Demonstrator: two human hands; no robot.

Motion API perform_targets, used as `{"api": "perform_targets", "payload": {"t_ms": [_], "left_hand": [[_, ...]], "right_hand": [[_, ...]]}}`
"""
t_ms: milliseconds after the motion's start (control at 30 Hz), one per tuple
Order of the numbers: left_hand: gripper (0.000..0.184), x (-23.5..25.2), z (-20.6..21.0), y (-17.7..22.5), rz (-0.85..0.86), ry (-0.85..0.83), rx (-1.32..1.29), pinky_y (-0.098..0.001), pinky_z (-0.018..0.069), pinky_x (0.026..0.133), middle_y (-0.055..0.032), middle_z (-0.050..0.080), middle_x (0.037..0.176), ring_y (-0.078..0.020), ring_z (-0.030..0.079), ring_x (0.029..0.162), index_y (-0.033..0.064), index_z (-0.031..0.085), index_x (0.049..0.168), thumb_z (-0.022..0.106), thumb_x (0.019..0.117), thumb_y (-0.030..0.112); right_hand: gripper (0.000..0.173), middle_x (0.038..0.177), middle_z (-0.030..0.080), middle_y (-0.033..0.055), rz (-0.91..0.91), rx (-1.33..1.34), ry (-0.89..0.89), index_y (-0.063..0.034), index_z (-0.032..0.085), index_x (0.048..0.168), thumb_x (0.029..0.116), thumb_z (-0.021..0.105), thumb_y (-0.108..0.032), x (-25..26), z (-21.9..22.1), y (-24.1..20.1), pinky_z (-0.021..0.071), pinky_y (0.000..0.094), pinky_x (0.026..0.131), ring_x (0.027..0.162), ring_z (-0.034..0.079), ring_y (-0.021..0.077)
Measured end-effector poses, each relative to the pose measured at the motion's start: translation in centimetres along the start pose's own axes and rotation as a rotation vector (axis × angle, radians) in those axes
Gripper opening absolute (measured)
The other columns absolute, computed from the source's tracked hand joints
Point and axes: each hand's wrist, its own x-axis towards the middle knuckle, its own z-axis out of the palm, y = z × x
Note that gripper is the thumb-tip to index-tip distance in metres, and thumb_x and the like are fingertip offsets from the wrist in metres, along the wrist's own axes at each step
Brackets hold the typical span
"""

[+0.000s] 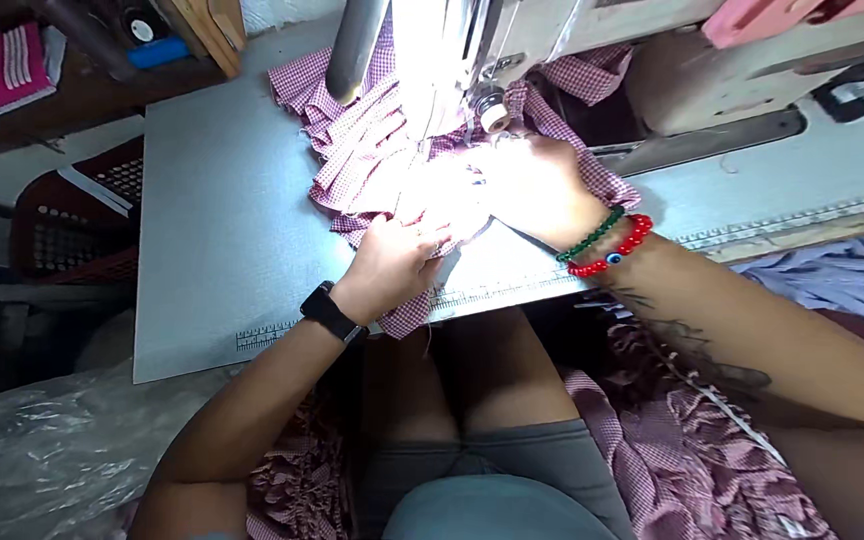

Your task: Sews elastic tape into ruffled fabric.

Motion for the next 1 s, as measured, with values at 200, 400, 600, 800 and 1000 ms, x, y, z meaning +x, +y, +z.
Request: {"api": "perform_targets", "payload": {"t_ms": [200, 400, 600, 800, 1000], "left_hand": [[0.021, 1.5, 0.0, -2.1, 0.052, 0.087, -0.013, -0.0437, 0.0526, 0.064, -0.0092, 0.071, 0.074, -0.0256, 0.067, 0.068, 0.0085, 0.079, 0.105, 0.062, 0.0963, 0.018], [0.03, 2.5, 0.0, -3.8, 0.061, 0.059, -0.033, -0.0431, 0.0576, 0.088, -0.0089, 0.074, 0.123, -0.024, 0.073, 0.105, 0.0111, 0.076, 0.121, 0.056, 0.0991, 0.016], [0.029, 2.7, 0.1, -4.0, 0.072, 0.096, 0.014, -0.0425, 0.0587, 0.079, -0.0085, 0.077, 0.112, -0.0239, 0.074, 0.097, 0.012, 0.078, 0.118, 0.057, 0.0982, 0.012], [0.04, -0.1, -1.1, -4.0, 0.044, -0.078, 0.012, -0.0564, 0.0439, 0.109, -0.0044, 0.064, 0.143, -0.0271, 0.06, 0.132, 0.0155, 0.07, 0.135, 0.05, 0.1004, 0.011], [0.03, -0.2, -6.2, -8.5, -0.19, 0.509, 0.092, -0.045, 0.0468, 0.108, -0.0172, 0.077, 0.102, -0.0317, 0.07, 0.111, -0.0016, 0.075, 0.091, 0.046, 0.095, -0.003]], "right_hand": [[0.03, 0.119, 0.068, 0.0226, 0.127, 0.032, -0.154, -0.0179, 0.074, 0.122, 0.0949, 0.063, -0.015, 2.0, -1.4, -0.6, 0.0524, 0.0614, 0.077, 0.109, 0.066, 0.0445], [0.023, 0.117, 0.069, 0.0234, 0.232, 0.047, -0.153, -0.0025, 0.072, 0.111, 0.0971, 0.059, -0.016, 3.7, -1.8, -1.2, 0.0516, 0.0602, 0.079, 0.115, 0.065, 0.0429], [0.024, 0.111, 0.07, 0.0262, 0.191, 0.077, -0.084, 0.0, 0.071, 0.107, 0.0947, 0.062, -0.018, 4.1, -1.7, -0.4, 0.0497, 0.0633, 0.078, 0.11, 0.066, 0.0463], [0.028, 0.11, 0.072, 0.0134, -0.154, 0.236, 0.099, -0.0189, 0.074, 0.117, 0.0898, 0.068, -0.022, -0.4, -0.4, 0.3, 0.0542, 0.0589, 0.071, 0.098, 0.07, 0.0376], [0.024, 0.113, 0.073, 0.0121, -0.161, 0.361, 0.18, -0.013, 0.076, 0.111, 0.089, 0.069, -0.018, -0.6, 1.2, 1.2, 0.0544, 0.0583, 0.077, 0.106, 0.07, 0.0351]]}}
